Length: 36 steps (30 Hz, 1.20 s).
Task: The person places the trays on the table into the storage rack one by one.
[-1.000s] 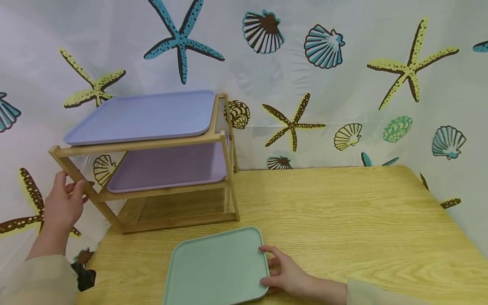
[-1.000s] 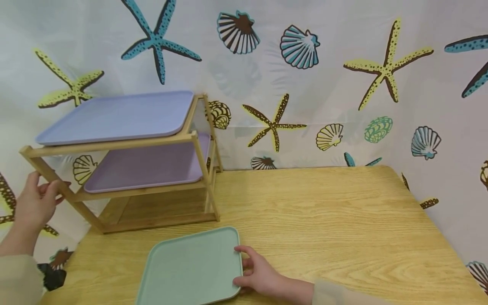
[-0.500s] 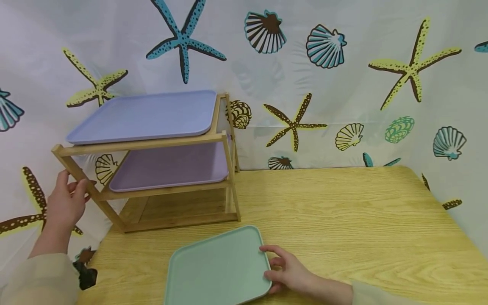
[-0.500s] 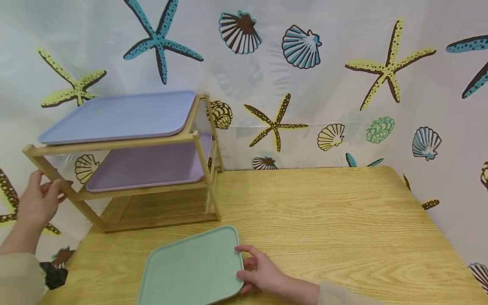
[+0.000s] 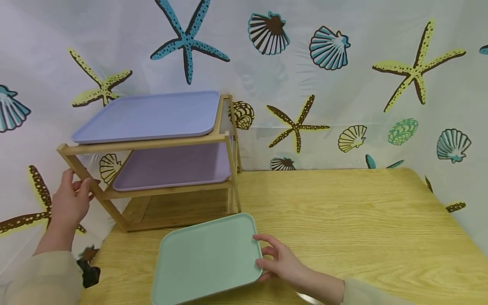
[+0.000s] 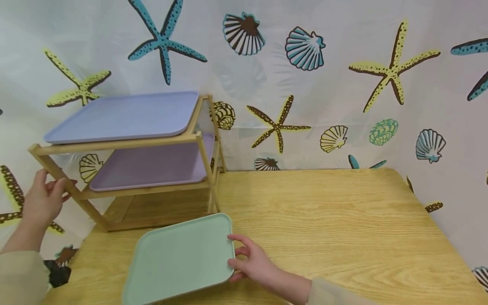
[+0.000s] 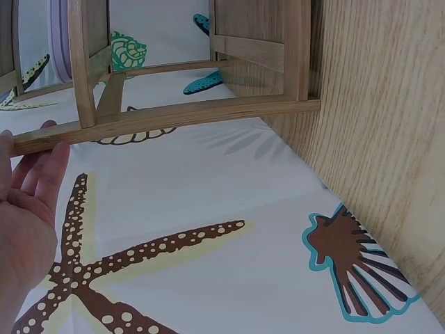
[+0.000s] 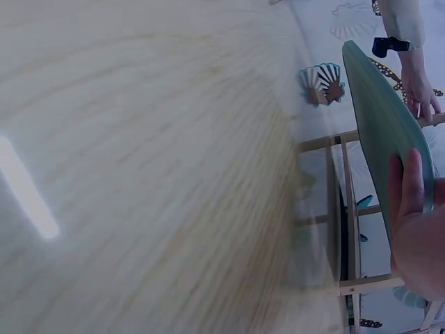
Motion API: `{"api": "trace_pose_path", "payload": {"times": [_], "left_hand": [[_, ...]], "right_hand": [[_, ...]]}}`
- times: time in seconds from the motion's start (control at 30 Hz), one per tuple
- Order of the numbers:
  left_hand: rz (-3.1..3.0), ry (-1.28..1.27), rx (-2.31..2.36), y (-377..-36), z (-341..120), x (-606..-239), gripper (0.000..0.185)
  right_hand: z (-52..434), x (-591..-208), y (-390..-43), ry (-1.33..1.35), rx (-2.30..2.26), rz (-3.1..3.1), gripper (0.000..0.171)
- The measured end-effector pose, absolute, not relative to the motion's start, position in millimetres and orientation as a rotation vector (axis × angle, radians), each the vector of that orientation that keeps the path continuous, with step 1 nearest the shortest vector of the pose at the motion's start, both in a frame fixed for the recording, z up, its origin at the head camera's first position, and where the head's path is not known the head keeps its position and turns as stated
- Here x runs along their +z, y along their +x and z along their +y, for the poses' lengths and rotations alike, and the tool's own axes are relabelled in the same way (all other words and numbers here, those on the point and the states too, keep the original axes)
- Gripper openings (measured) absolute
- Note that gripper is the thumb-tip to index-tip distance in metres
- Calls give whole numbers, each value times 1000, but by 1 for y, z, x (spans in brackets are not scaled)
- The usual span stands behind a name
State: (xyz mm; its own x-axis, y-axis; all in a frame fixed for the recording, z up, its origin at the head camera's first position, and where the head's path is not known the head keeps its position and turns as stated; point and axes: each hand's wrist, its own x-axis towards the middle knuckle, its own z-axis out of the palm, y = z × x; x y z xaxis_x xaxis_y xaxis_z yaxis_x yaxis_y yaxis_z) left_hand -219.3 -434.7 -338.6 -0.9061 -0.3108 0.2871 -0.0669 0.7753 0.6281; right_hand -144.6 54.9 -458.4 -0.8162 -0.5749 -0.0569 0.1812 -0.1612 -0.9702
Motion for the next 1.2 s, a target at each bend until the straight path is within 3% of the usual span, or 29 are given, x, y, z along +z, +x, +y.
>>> {"api": "trace_pose_path", "payload": {"times": [0.47,1.0,1.2], "left_hand": [[-2590,315,-865,-221,-432,-340,47],[-2587,356,-918,-221,-433,-341,50],[-2586,354,-907,-220,-434,-342,50]], "right_hand": [[-2,-460,-169,-425,-2100,1592,57],[-40,-473,-203,-255,-2189,1675,43],[-48,-479,-211,-254,-2166,1681,49]]}}
